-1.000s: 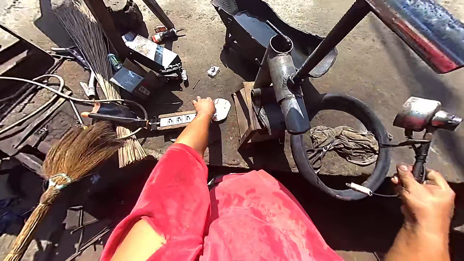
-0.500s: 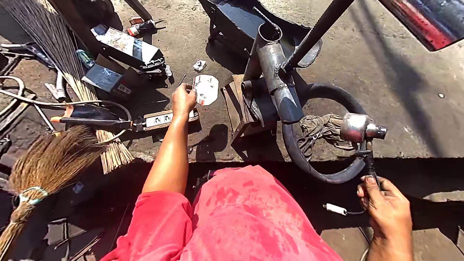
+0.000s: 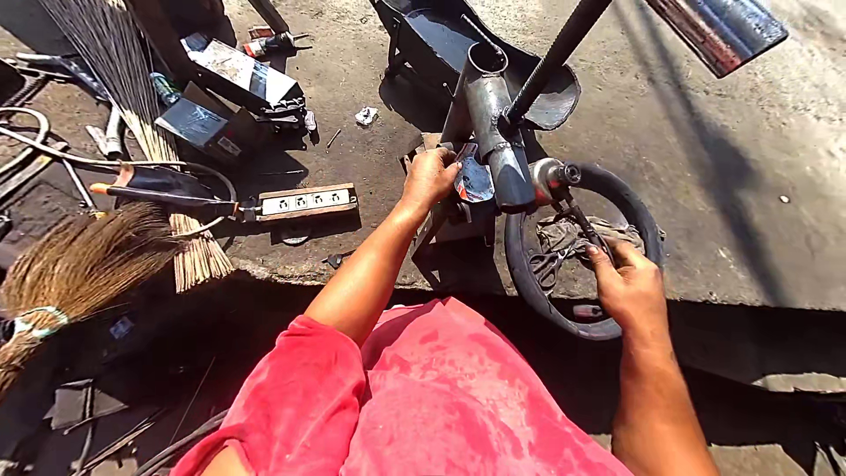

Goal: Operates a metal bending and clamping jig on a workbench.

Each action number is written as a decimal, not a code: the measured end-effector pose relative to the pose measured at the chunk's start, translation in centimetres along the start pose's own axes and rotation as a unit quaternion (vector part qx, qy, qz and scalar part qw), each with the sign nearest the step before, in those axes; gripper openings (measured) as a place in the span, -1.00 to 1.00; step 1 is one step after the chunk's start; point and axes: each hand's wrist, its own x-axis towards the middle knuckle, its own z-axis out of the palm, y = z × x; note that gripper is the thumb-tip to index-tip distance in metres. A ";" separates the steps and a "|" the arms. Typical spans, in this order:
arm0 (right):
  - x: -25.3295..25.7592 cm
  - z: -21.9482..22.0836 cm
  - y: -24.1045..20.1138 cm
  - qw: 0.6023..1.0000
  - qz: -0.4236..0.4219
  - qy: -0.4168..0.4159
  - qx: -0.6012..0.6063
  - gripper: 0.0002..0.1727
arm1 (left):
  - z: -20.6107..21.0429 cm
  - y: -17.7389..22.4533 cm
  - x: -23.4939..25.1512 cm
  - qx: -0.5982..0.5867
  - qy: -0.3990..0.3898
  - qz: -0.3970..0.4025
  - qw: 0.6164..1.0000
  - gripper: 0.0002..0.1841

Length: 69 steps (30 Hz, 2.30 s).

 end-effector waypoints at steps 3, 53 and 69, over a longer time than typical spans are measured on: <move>1.8 0.9 -1.5 0.999 -0.015 -0.015 -0.044 -0.56 | 0.2 0.1 0.0 0.020 -0.011 0.013 1.000 -0.68; 2.2 4.9 -9.6 0.953 -0.002 -0.158 -0.257 -0.54 | -3.1 -5.9 2.8 -0.072 -0.040 0.049 0.995 -0.71; 1.7 5.6 -12.2 0.941 0.047 -0.186 -0.279 -0.53 | -8.9 21.0 -6.0 0.073 0.075 0.599 0.794 -0.57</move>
